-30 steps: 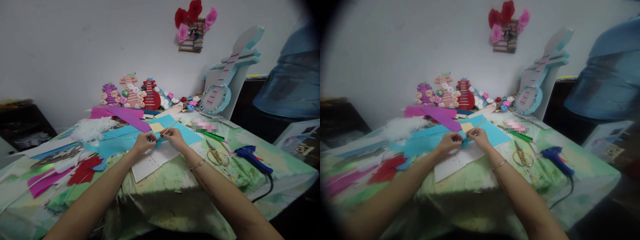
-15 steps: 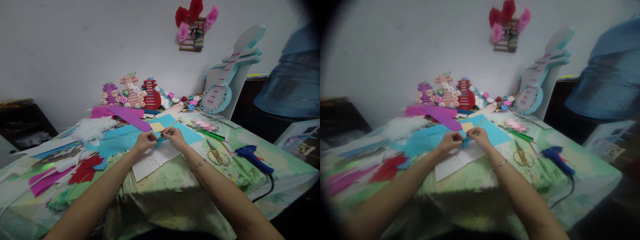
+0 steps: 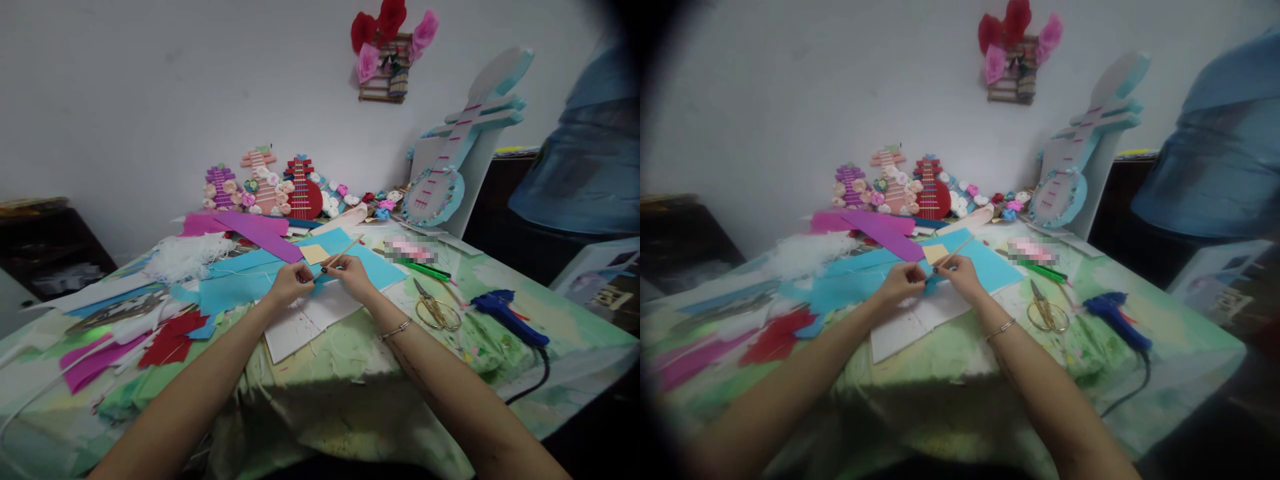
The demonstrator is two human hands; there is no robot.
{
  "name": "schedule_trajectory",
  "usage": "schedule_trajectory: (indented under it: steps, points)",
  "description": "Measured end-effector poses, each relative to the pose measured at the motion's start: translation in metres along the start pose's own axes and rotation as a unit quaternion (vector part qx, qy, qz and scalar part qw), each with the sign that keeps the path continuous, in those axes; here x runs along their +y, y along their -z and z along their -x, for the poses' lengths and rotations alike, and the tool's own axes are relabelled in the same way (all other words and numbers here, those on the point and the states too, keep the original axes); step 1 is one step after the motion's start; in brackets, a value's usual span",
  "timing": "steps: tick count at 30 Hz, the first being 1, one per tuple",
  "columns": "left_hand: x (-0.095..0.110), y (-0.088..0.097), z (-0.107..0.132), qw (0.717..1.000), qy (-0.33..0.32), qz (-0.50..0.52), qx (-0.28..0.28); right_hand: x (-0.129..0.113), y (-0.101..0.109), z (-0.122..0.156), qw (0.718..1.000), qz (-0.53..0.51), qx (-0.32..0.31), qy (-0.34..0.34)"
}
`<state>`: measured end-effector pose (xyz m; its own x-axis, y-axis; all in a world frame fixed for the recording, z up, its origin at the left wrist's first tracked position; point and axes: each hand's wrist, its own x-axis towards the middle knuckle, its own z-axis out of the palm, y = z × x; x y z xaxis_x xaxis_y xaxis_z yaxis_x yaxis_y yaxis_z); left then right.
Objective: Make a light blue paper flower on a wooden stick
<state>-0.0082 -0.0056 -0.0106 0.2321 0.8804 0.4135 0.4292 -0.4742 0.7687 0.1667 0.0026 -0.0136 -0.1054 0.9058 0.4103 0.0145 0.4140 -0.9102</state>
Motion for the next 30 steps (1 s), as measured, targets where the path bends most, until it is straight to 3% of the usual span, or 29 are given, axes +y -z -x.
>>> schedule_trajectory:
  steps: [30]
  points:
    - [-0.0004, 0.0002, 0.0006, 1.000, -0.003, -0.017, -0.007, -0.0016, 0.0000, 0.0018, 1.000, 0.007, -0.017, 0.012]
